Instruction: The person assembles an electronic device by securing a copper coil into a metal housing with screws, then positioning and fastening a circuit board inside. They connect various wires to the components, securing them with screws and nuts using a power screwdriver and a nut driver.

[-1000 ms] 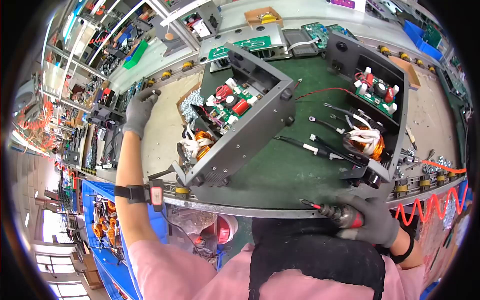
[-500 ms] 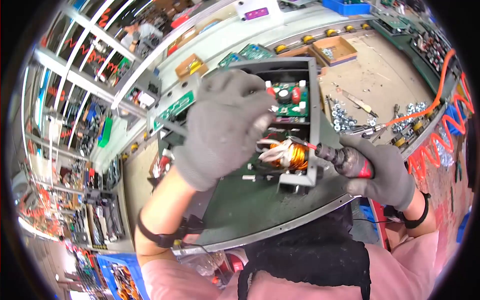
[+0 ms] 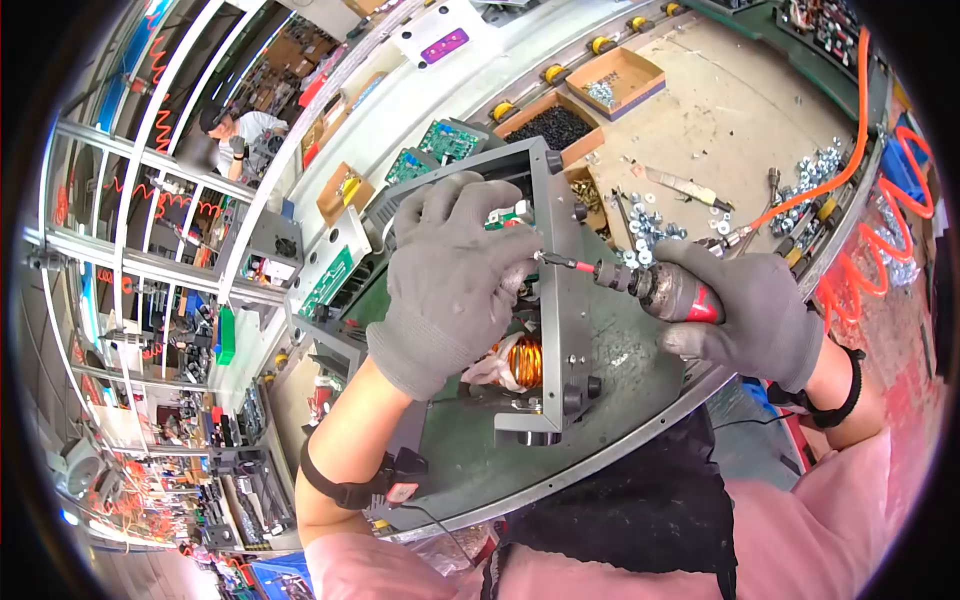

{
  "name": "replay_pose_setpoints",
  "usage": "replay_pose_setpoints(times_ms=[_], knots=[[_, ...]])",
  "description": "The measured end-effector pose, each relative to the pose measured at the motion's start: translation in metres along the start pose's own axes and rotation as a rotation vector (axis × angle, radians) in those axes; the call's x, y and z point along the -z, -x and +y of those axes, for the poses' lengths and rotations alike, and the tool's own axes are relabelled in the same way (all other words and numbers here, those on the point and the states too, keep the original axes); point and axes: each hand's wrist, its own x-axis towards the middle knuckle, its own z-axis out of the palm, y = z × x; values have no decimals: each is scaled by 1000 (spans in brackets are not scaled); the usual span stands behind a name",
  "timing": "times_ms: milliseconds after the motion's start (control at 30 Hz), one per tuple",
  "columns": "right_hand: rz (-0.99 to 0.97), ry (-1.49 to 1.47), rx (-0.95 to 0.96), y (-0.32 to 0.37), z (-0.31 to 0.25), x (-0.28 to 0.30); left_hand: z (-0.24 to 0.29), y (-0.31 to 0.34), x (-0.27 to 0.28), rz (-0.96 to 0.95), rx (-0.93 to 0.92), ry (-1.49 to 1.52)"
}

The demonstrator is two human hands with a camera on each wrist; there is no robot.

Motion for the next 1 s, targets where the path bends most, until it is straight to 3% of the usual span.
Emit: replay_pose_setpoints(times_ms=[167,233,300,433,833,1000], knots=[[-22,73,-20,-4,3,5,18,-14,5,21,-71,-388],[-22,-49,-6,-3,9,5,21,-16,5,7,-65,-297],[-25,-176,-5,2,18,2,20,-17,0,109,-50,-110],[-35,-106,-12,9,35,-1,-2,-10,-11,92,30,-157],[15,-102,25,-4,33,-1,9,-24,-17,65,-26,-213],[-7,39,-21,-6,25,2,14,-27,-14,71,-81,-320]])
